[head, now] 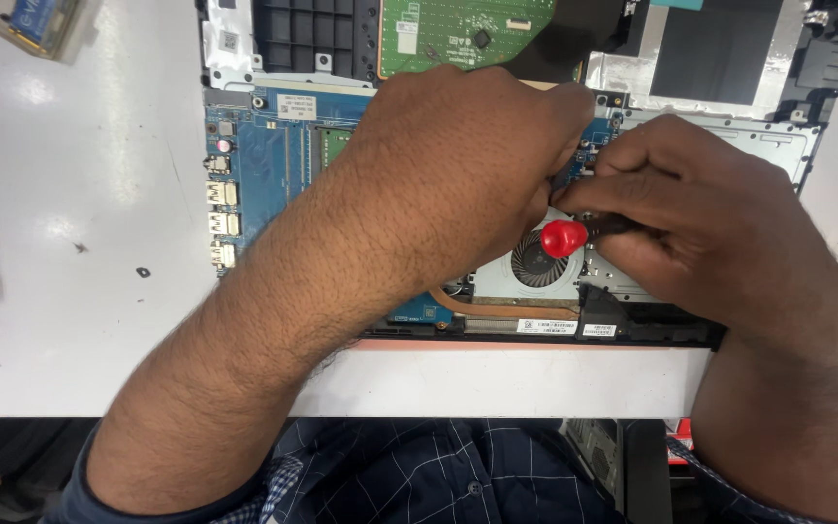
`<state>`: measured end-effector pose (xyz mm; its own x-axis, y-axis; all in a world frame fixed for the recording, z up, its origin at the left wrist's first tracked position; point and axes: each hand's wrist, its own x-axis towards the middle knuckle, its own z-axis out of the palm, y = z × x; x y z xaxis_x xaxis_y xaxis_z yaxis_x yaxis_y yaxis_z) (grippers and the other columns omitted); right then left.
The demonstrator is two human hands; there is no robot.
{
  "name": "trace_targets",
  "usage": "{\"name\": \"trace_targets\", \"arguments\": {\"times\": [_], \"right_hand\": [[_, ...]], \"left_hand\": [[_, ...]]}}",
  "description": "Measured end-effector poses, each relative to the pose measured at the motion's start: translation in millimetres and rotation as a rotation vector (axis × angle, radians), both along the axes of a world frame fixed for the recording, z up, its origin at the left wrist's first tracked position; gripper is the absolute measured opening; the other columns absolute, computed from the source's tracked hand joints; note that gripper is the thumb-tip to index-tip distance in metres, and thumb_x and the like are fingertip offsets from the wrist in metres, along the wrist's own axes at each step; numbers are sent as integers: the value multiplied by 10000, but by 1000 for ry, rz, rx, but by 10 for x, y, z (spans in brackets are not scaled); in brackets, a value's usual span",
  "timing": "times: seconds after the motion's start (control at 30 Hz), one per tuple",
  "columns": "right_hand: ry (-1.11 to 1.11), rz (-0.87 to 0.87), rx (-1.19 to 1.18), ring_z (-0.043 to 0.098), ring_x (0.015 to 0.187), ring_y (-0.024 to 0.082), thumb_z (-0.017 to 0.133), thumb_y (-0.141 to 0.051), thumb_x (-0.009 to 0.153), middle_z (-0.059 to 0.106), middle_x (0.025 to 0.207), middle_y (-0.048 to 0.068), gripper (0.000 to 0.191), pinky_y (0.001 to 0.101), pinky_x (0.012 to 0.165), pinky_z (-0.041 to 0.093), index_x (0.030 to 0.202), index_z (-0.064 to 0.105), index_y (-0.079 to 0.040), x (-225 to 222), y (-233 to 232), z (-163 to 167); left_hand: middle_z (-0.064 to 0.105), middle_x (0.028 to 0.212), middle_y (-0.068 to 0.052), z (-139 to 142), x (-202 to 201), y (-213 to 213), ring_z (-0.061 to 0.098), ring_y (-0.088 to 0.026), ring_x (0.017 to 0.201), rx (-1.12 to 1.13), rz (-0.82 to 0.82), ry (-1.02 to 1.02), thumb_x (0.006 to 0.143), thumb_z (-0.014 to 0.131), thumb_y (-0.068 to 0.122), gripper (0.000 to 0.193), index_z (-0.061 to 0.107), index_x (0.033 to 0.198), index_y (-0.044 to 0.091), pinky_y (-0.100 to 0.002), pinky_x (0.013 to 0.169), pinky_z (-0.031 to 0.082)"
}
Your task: The person works on a disassembled laptop on a repair bench, using a red-handled screwdriver to unscrew and remove components from the motherboard, then disconnects a flat ribbon cable by hand and brushes dust from the board area.
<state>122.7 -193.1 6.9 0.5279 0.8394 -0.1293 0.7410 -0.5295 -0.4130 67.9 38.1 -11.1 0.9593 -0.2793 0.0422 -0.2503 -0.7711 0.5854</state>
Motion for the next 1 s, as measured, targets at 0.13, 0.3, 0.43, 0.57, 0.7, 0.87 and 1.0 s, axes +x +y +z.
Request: {"name": "trace_targets", "arguments": {"times": [0.13, 0.3, 0.43, 0.57, 0.7, 0.87, 1.0], "right_hand": [[-9, -8, 35, 698, 847, 169, 840, -99, 782, 671, 1046, 29, 279, 311, 656, 583, 1049, 784, -157, -27, 3, 24], [79, -52, -57, 714, 852, 187, 760, -64, 805, 679, 1067, 33, 275, 335, 638, 578, 1065, 777, -153, 15, 14, 22], [87, -45, -41, 716, 868, 214, 726, -70, 838, 673, 1122, 54, 259, 343, 664, 587, 1092, 749, -115, 32, 15, -5], [52, -43, -39, 713, 869, 228, 729, -76, 840, 669, 1132, 59, 263, 352, 679, 582, 1102, 742, -88, 13, 13, -1], [59, -48, -19, 707, 854, 224, 722, -78, 835, 659, 1127, 58, 265, 348, 675, 577, 1099, 734, -64, -2, 40, 9], [74, -68, -66, 694, 799, 208, 717, -67, 835, 648, 1108, 57, 249, 350, 646, 566, 1083, 737, -62, 3, 78, 11], [128, -93, -77, 696, 791, 198, 710, -57, 828, 654, 1083, 43, 308, 344, 650, 563, 1133, 750, -86, 33, 61, 2]], "left_hand": [[725, 695, -99, -19, 20, 14, 756, -242, 674, -10, -13, -30, 913, 746, 212, 261, 693, 1123, 67, -445, 597, 619], [735, 738, -98, -22, 18, -15, 756, -238, 678, -49, -1, -96, 847, 795, 226, 333, 694, 1117, 58, -446, 592, 616], [730, 718, -97, 2, 22, 3, 757, -239, 703, -10, -17, 35, 856, 801, 218, 324, 688, 1123, 74, -438, 612, 620], [729, 712, -100, 17, 29, -3, 758, -246, 700, 7, -3, 57, 849, 810, 222, 320, 689, 1108, 77, -437, 598, 620], [734, 753, -87, 5, 43, -13, 761, -246, 736, 41, -19, 95, 855, 835, 266, 368, 688, 1146, 96, -442, 645, 623], [725, 730, -91, 3, 69, -52, 753, -238, 702, 90, -9, 117, 843, 827, 294, 352, 680, 1089, 90, -422, 596, 620], [713, 701, -60, 32, 70, 14, 740, -209, 670, -43, -21, 99, 893, 774, 256, 220, 686, 1026, 105, -407, 568, 605]]}}
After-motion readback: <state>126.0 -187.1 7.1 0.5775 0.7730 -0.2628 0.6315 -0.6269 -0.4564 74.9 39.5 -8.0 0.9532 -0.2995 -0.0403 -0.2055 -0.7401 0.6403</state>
